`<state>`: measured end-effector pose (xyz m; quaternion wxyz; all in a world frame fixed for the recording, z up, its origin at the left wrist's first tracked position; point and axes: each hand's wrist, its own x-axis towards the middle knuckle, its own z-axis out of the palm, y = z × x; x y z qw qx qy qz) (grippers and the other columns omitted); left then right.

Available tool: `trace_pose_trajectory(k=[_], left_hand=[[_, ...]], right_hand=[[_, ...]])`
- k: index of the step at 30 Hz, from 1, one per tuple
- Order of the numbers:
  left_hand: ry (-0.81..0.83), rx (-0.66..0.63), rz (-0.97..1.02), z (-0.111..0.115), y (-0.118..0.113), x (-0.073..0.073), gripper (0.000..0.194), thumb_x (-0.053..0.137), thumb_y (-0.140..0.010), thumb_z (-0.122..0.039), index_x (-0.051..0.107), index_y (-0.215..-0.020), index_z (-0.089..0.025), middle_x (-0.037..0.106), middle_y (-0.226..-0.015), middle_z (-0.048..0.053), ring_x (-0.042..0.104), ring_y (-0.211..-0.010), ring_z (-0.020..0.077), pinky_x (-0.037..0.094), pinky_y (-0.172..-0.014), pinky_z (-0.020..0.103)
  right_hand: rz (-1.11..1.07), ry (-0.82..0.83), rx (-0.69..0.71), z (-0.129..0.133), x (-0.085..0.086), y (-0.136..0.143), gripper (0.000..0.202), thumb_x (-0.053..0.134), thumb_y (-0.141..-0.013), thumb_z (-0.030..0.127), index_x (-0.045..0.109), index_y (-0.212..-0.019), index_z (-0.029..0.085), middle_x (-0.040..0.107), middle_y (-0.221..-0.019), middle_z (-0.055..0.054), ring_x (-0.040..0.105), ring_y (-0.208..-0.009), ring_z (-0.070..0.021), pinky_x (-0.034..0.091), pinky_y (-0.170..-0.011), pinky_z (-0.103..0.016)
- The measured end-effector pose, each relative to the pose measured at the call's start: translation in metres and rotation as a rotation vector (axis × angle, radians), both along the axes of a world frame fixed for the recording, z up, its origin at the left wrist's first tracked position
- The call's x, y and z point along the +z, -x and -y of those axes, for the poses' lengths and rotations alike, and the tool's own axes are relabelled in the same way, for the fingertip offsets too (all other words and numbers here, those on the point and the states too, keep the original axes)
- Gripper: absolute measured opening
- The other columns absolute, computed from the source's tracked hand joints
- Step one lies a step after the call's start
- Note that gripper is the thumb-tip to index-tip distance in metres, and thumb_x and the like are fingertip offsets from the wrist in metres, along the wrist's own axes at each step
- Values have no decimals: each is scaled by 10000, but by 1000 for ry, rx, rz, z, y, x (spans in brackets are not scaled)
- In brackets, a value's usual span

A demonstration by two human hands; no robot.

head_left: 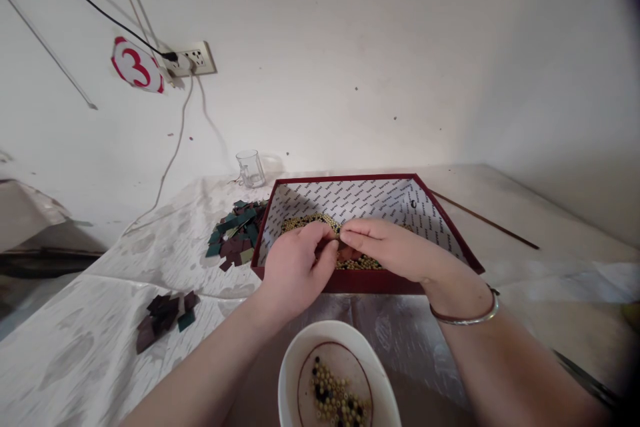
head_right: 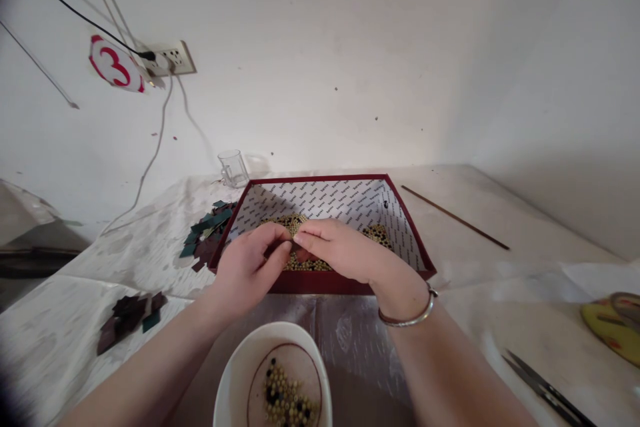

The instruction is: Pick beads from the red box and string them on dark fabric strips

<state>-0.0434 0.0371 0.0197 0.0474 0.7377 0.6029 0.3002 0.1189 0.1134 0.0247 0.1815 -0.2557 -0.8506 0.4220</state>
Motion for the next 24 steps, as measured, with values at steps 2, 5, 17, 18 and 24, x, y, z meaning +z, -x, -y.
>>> trace_pose_trajectory(k=[2,5,17,18,24], left_hand=[[13,14,-1,0,0,0,129,418,-853,-247,534,-810,-210,573,-686,-22,510,-625,122,334,-563,243],[34,32,11,-1,2,0,122,425,-850,-255,527,-802,-208,568,-673,-24,503,-610,120,326,-551,238],[47,76,107,-2,3,-1,109,441,-843,-275,525,-814,-212,575,-670,-40,494,-603,110,315,-553,227],[52,66,111,-2,3,-1,112,444,-843,-282,527,-813,-213,572,-665,-42,493,-601,109,315,-554,227],[84,34,123,-1,3,0,179,404,-872,-330,530,-811,-219,573,-679,-40,496,-619,112,319,-564,228]], right_hand=[[-4,10,2,1,0,0,272,366,-902,359,511,-741,195,571,-775,-11,511,-729,-144,398,-667,-280],[-17,64,-15,3,1,1,294,363,-905,391,517,-748,196,585,-792,-15,537,-766,-150,417,-717,-291],[-43,8,-113,0,1,3,126,468,-851,296,563,-828,217,564,-759,16,490,-708,-123,390,-666,-267],[-48,-2,-110,0,1,3,124,467,-850,285,565,-821,215,562,-756,18,490,-706,-121,389,-664,-265],[-56,-44,-92,0,0,2,124,459,-852,269,567,-823,217,567,-770,22,502,-718,-118,391,-670,-261]])
